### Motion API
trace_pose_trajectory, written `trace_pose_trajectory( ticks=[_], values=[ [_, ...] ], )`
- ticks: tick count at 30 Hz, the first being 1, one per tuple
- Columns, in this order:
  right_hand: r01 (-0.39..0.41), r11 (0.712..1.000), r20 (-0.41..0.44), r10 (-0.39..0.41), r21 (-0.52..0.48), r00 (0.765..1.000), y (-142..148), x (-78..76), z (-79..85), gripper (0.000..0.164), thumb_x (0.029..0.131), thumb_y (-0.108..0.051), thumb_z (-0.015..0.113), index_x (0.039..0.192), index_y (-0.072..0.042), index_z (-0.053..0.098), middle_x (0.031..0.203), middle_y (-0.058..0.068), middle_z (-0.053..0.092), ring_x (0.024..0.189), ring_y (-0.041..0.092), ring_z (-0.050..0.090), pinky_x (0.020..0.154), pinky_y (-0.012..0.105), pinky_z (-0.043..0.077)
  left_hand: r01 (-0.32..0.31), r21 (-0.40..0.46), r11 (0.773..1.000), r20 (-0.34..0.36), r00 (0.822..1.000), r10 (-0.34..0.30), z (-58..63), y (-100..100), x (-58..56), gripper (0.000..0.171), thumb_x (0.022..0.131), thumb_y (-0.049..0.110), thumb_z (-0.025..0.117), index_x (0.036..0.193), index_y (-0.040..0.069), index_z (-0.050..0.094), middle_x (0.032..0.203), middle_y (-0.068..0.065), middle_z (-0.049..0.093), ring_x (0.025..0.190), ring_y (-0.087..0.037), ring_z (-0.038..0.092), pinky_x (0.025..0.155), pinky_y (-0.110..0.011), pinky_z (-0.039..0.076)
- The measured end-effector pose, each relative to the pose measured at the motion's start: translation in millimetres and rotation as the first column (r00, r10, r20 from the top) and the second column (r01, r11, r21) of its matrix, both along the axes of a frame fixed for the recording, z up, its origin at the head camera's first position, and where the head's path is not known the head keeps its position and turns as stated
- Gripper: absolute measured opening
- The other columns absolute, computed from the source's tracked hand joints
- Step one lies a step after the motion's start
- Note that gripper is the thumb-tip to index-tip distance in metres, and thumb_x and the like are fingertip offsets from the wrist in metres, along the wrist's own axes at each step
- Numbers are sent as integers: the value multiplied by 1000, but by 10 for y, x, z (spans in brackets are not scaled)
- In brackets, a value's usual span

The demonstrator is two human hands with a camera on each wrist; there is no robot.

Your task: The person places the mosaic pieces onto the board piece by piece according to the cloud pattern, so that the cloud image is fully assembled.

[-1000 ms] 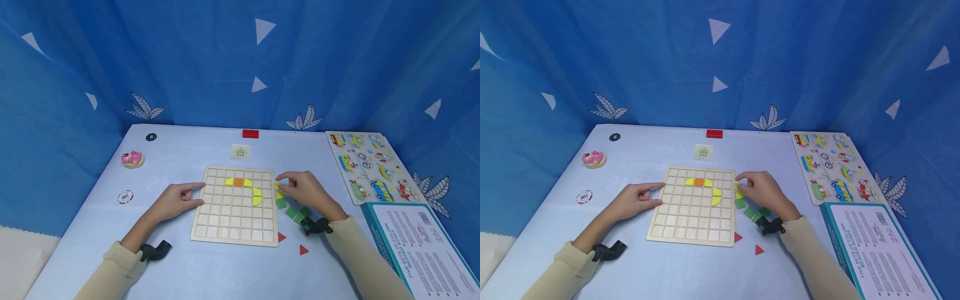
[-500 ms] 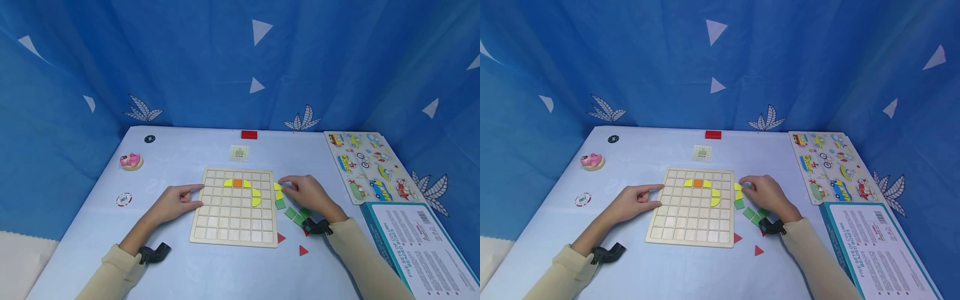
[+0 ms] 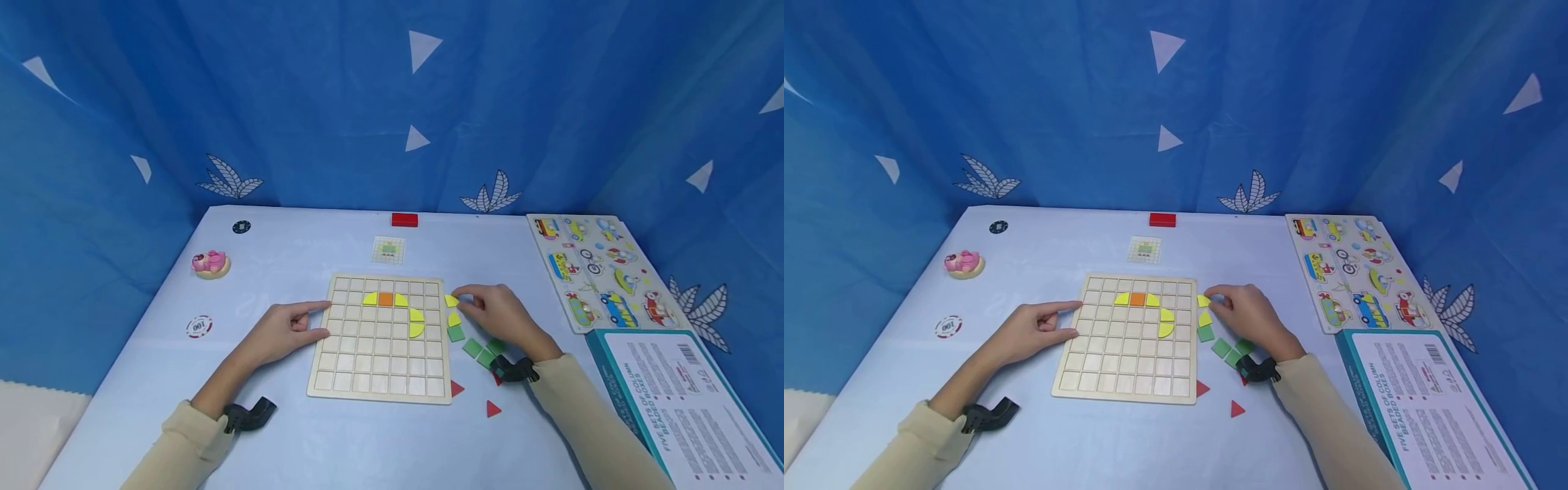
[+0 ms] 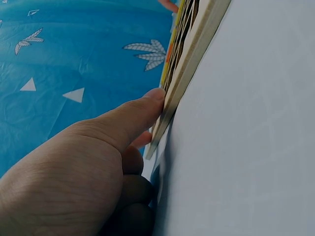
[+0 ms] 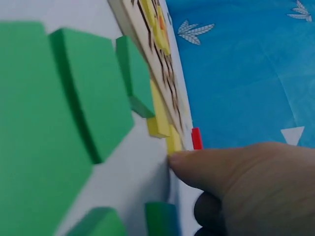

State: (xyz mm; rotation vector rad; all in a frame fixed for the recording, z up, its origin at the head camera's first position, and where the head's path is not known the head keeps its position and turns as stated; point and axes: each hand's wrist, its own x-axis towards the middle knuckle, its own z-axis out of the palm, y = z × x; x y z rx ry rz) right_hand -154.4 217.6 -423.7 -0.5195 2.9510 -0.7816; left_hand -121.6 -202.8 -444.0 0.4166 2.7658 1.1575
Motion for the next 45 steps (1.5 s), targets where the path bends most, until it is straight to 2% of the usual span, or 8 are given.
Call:
trace_pose_trajectory(
  ticks=[7, 15, 22, 28, 37, 45],
  values=[
    [67, 998, -69, -66, 13, 995, -22, -41, -24, 25, 95, -21, 75, 119, -17, 76, 57, -3, 46, 53, 15, 45, 51, 30, 36, -4, 2, 1000, -5, 1000, 4, 2, -8, 4, 54, 86, 36, 84, 135, 18, 68, 56, 8, 40, 52, -10, 38, 55, -28, 35],
    [180, 982, -130, -172, 58, 977, -76, -19, -18, 15, 93, -27, 76, 100, -14, 76, 56, -3, 48, 55, 16, 47, 52, 32, 38, 4, 11, 1000, -2, 1000, -4, 6, -3, 3, 54, 86, 36, 84, 135, 18, 68, 56, 9, 38, 52, -10, 37, 55, -28, 34],
    [208, 977, -102, -203, 43, 974, -99, -20, -23, 24, 95, -30, 72, 110, -12, 78, 55, -1, 47, 53, 16, 47, 49, 31, 37, -3, 11, 1000, 6, 1000, 3, -2, -5, 3, 55, 86, 36, 84, 135, 18, 68, 57, 9, 39, 53, -10, 37, 54, -28, 34],
    [206, 978, -55, -205, 15, 977, -120, 12, -13, 33, 93, -33, 75, 116, -10, 77, 55, 0, 46, 52, 18, 46, 48, 30, 33, 2, 13, 1000, 2, 1000, -2, -7, -7, -1, 55, 86, 36, 84, 135, 18, 68, 57, 9, 38, 53, -9, 37, 55, -28, 34],
    [179, 981, -113, -169, 81, 979, -197, -7, -22, 37, 93, -32, 77, 122, -9, 75, 56, -2, 47, 54, 16, 46, 50, 31, 37, 1, 5, 1000, -14, 1000, -1, -24, -25, -9, 55, 86, 38, 84, 135, 19, 68, 56, 9, 38, 53, -9, 37, 55, -28, 34],
    [160, 986, -104, -154, 51, 983, -116, 7, 35, 35, 92, -30, 77, 120, -9, 75, 55, -1, 45, 52, 17, 45, 48, 31, 34, 11, 7, 1000, -11, 1000, -11, -20, -20, -10, 56, 86, 39, 83, 135, 18, 68, 56, 9, 39, 52, -9, 37, 54, -28, 34]
  ],
)
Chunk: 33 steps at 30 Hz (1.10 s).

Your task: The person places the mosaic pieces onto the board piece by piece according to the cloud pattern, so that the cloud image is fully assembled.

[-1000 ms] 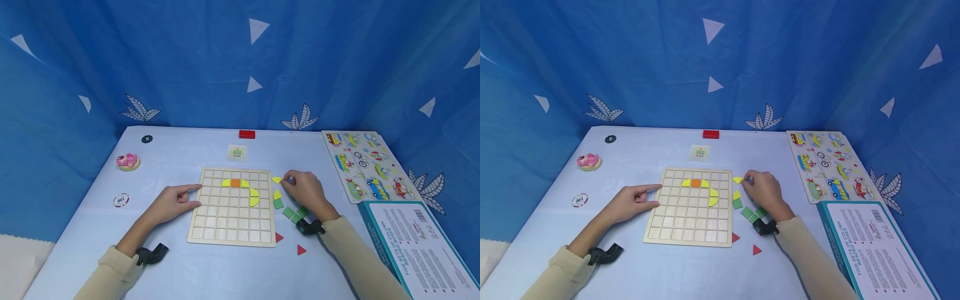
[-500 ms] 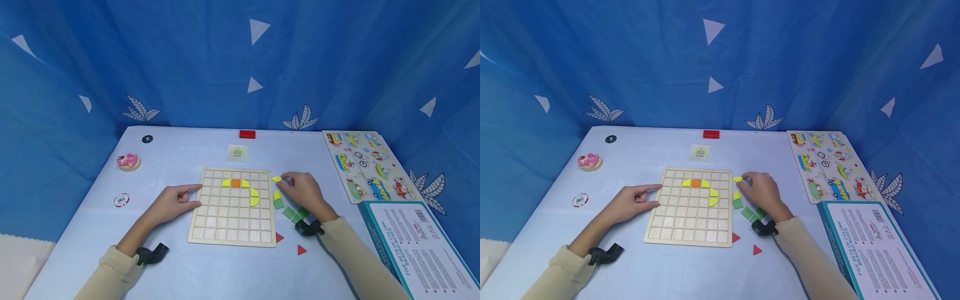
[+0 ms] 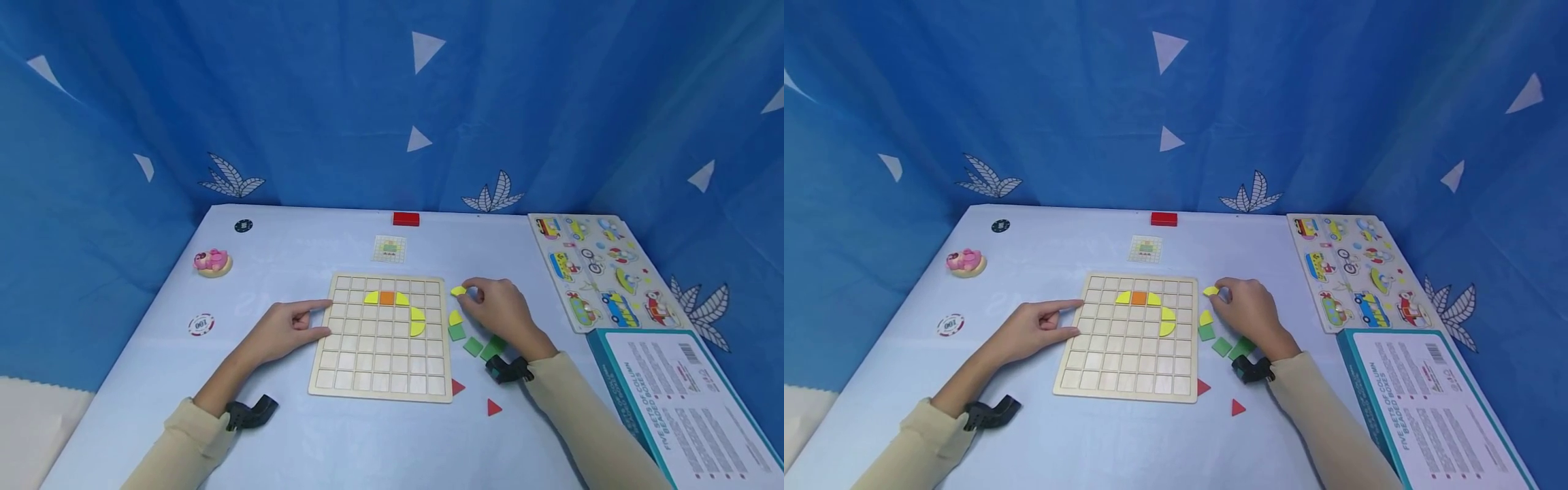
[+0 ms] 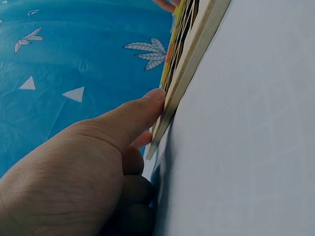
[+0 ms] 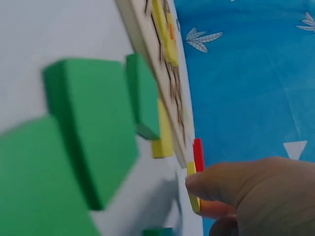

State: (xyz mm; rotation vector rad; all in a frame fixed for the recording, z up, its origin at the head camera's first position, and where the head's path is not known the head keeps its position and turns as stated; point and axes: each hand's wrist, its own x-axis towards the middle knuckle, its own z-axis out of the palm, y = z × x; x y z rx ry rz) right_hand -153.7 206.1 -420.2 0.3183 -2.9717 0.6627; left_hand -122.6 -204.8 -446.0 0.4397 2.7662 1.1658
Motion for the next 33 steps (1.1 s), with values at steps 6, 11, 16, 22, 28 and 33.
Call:
trace_pose_trajectory(
  ticks=[6, 11, 16, 22, 28, 33],
  values=[
    [-90, 995, 19, 91, -44, 996, -40, -15, 76, 32, 92, -31, 77, 118, -13, 77, 55, -3, 43, 50, 16, 43, 46, 29, 31, 1, 8, 1000, 5, 1000, -1, 14, -1, 3, 55, 86, 38, 83, 135, 18, 68, 56, 9, 39, 52, -9, 37, 54, -28, 34],
    [-224, 974, 23, 225, -23, 974, -237, -66, 133, 34, 92, -34, 78, 120, -15, 77, 55, -5, 43, 49, 14, 42, 47, 28, 30, -11, 8, 1000, 13, 1000, 11, 15, 1, 11, 55, 86, 38, 83, 135, 19, 68, 57, 8, 39, 52, -10, 37, 54, -28, 34],
    [-366, 930, 65, 367, -27, 928, -540, -102, 200, 32, 93, -35, 77, 121, -19, 76, 56, -7, 44, 50, 12, 43, 49, 27, 31, -11, 15, 1000, 16, 1000, 10, 15, 14, 11, 55, 86, 39, 83, 135, 19, 68, 57, 8, 39, 52, -10, 37, 55, -28, 34],
    [-510, 860, 67, 510, -17, 858, -957, -155, 209, 32, 93, -35, 77, 122, -20, 76, 53, -9, 46, 50, 9, 44, 53, 27, 33, -9, 13, 1000, 23, 1000, 9, 24, 15, 9, 55, 86, 39, 83, 135, 19, 68, 57, 8, 40, 52, -9, 37, 55, -28, 34],
    [-584, 812, 46, 584, -16, 811, -1280, -188, 158, 28, 96, -33, 73, 120, -20, 76, 53, -11, 47, 49, 5, 38, 52, 26, 32, -2, 11, 1000, 23, 1000, 1, 28, 13, 13, 54, 87, 38, 83, 136, 19, 68, 57, 8, 40, 53, -9, 37, 55, -28, 35],
    [-585, 811, 46, 586, -23, 809, -1416, -193, 131, 25, 96, -29, 71, 119, -20, 77, 52, -11, 48, 49, 6, 39, 53, 26, 33, -2, 13, 1000, 34, 999, 2, 46, 13, 23, 55, 87, 40, 82, 136, 19, 67, 58, 7, 41, 53, -10, 38, 54, -28, 34]
  ],
)
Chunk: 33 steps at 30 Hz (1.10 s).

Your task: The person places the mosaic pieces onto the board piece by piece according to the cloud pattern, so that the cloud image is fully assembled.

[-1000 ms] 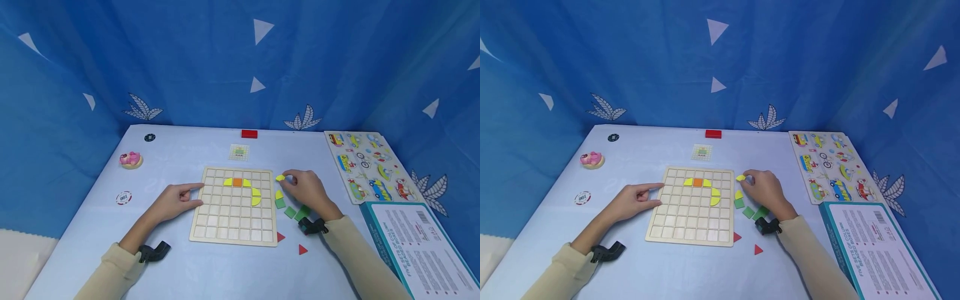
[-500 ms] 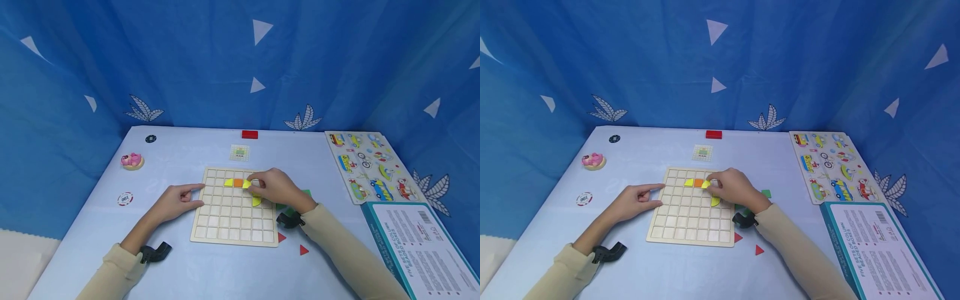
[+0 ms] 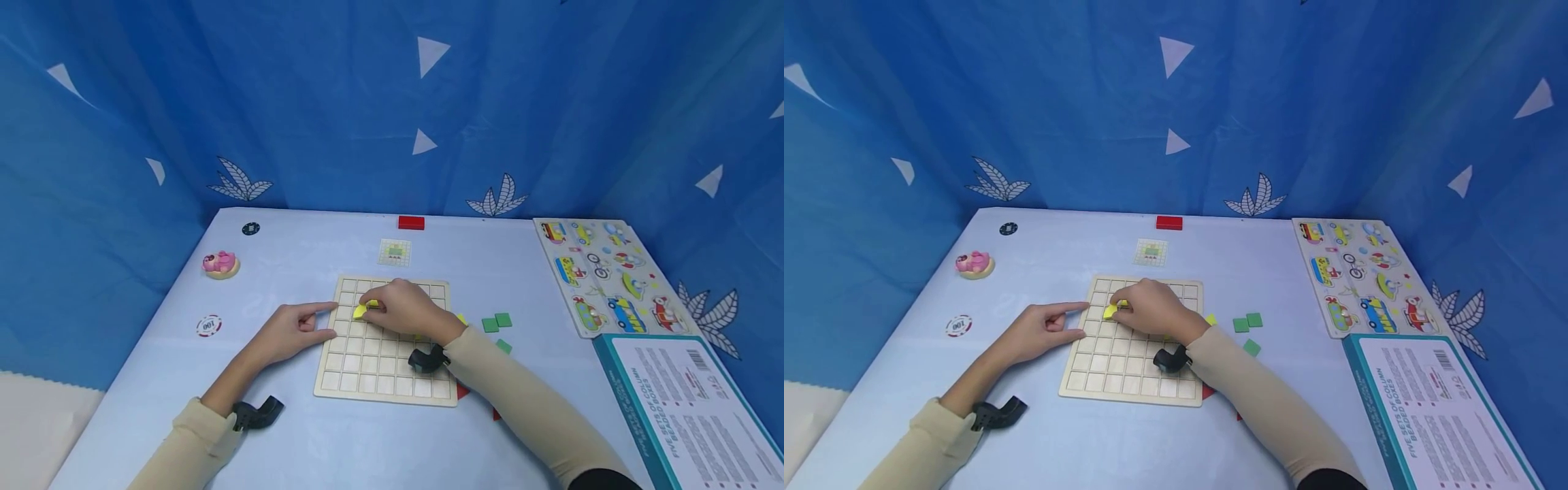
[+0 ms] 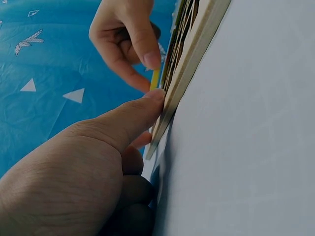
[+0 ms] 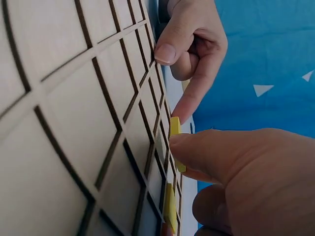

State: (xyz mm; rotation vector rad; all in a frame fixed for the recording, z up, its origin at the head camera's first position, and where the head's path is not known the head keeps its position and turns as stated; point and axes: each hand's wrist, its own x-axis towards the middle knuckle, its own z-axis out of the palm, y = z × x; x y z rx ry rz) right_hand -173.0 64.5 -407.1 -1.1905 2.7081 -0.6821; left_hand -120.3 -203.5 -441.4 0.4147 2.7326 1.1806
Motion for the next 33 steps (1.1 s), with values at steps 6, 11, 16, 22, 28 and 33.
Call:
trace_pose_trajectory(
  ticks=[6, 11, 16, 22, 28, 33],
  values=[
    [40, 999, 15, -40, 0, 999, -22, 29, -54, 27, 96, -28, 71, 121, -19, 76, 52, -11, 49, 48, 5, 40, 52, 25, 33, 4, -1, 1000, 2, 1000, -4, 12, 12, 1, 54, 87, 39, 83, 135, 20, 68, 58, 8, 41, 53, -9, 37, 55, -27, 34],
    [60, 998, 3, -60, 6, 998, -27, 49, -89, 27, 96, -30, 72, 120, -19, 77, 51, -13, 49, 50, 5, 42, 55, 25, 35, 7, -12, 1000, 0, 1000, -7, 8, 20, -1, 54, 87, 39, 82, 136, 20, 68, 58, 8, 40, 53, -9, 37, 55, -27, 34],
    [59, 998, -17, -59, 22, 998, -21, 66, -99, 28, 94, -34, 74, 117, -19, 77, 50, -15, 49, 52, 5, 45, 60, 26, 39, 5, -15, 1000, -4, 1000, -5, -3, 28, 7, 54, 87, 38, 82, 136, 20, 68, 57, 9, 39, 53, -8, 36, 54, -27, 33],
    [80, 996, -37, -78, 35, 996, 36, 95, -38, 26, 95, -33, 72, 117, -20, 77, 51, -14, 48, 52, 6, 46, 57, 25, 38, 3, -21, 1000, -4, 1000, -3, -8, 31, 15, 55, 87, 39, 83, 136, 19, 68, 57, 9, 40, 53, -9, 37, 55, -27, 34],
    [58, 998, -37, -57, 12, 998, 23, 92, 35, 26, 97, -31, 71, 121, -21, 76, 54, -13, 50, 53, 6, 47, 54, 24, 37, -11, -32, 999, -19, 1000, 11, -7, -9, 15, 55, 86, 38, 83, 135, 19, 68, 57, 8, 39, 52, -10, 37, 53, -28, 33],
    [5, 1000, -9, -5, 22, 1000, -92, 45, 19, 24, 98, -30, 71, 119, -21, 77, 56, -14, 53, 53, 4, 48, 54, 24, 38, 5, -10, 1000, -20, 1000, -5, -27, -5, -10, 54, 87, 39, 83, 135, 19, 68, 56, 9, 39, 52, -9, 36, 53, -28, 33]
  ],
)
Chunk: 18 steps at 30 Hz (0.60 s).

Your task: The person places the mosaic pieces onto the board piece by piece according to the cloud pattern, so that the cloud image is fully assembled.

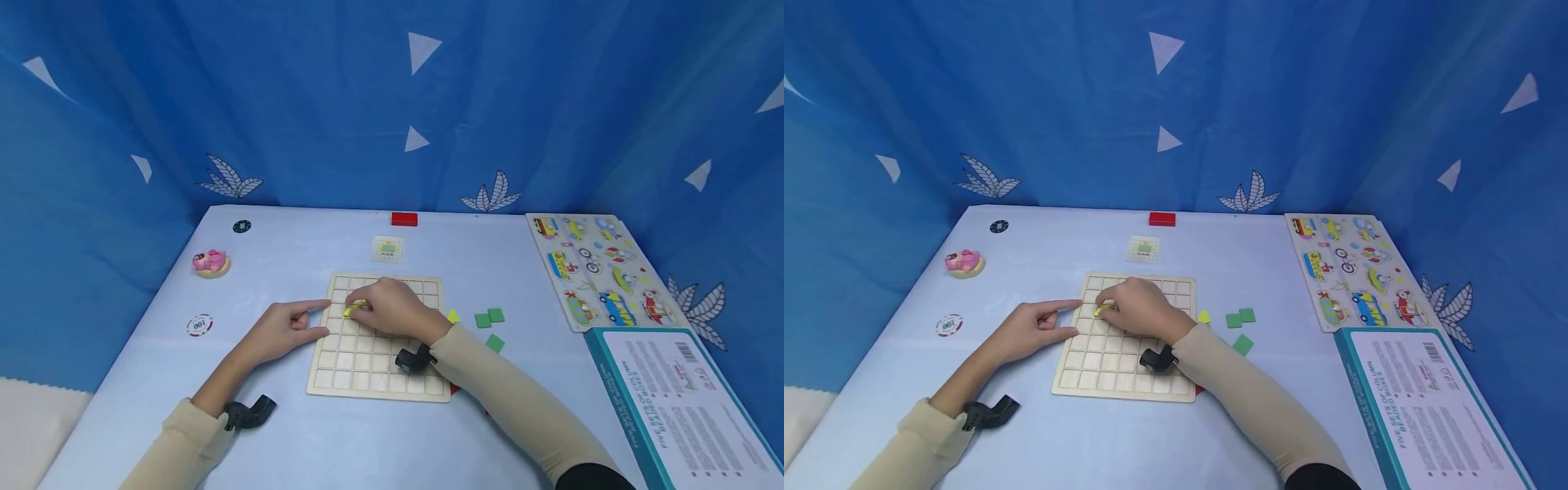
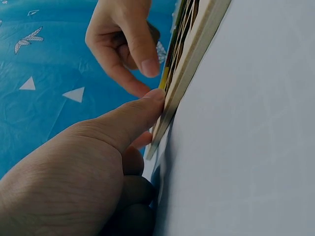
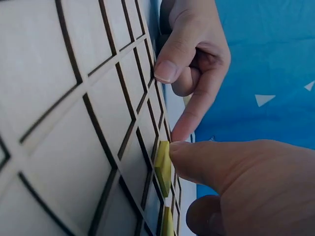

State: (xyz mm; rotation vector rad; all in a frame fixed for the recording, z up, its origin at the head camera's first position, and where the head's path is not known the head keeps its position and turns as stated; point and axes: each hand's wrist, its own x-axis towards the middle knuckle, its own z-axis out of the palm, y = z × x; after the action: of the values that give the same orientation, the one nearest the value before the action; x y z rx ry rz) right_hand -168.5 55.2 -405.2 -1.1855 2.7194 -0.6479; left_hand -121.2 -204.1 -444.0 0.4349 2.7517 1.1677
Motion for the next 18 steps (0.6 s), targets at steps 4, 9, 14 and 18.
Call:
trace_pose_trajectory(
  ticks=[4, 9, 14, 18],
  values=[
    [1, 1000, 20, -2, 26, 1000, -49, -13, -15, 21, 96, -29, 73, 115, -21, 79, 60, -16, 57, 55, 3, 49, 57, 23, 40, 7, 7, 1000, 2, 1000, -7, 7, 4, -6, 54, 87, 37, 83, 135, 19, 68, 57, 9, 39, 52, -8, 35, 54, -27, 34],
    [31, 1000, 14, -31, 1, 999, 66, -1, -10, 27, 98, -31, 71, 123, -23, 76, 55, -13, 51, 52, 5, 45, 55, 25, 37, 15, -6, 1000, -10, 1000, -15, 24, 2, -20, 53, 87, 38, 83, 135, 19, 68, 57, 9, 39, 52, -8, 35, 55, -27, 34],
    [120, 992, 32, -118, -41, 992, 409, 45, 97, 31, 98, -32, 70, 128, -23, 74, 56, -11, 48, 53, 10, 46, 54, 28, 37, 10, -10, 1000, -3, 1000, -10, 6, 11, -29, 55, 87, 40, 82, 136, 20, 68, 57, 9, 39, 53, -9, 36, 55, -28, 35],
    [214, 975, 42, -212, -58, 976, 799, 108, 186, 30, 97, -30, 73, 126, -23, 75, 55, -6, 44, 52, 13, 45, 50, 29, 35, -6, -12, 1000, 4, 1000, 6, -10, 5, -23, 56, 86, 40, 83, 136, 19, 68, 57, 9, 40, 53, -9, 37, 55, -28, 35]
  ],
)
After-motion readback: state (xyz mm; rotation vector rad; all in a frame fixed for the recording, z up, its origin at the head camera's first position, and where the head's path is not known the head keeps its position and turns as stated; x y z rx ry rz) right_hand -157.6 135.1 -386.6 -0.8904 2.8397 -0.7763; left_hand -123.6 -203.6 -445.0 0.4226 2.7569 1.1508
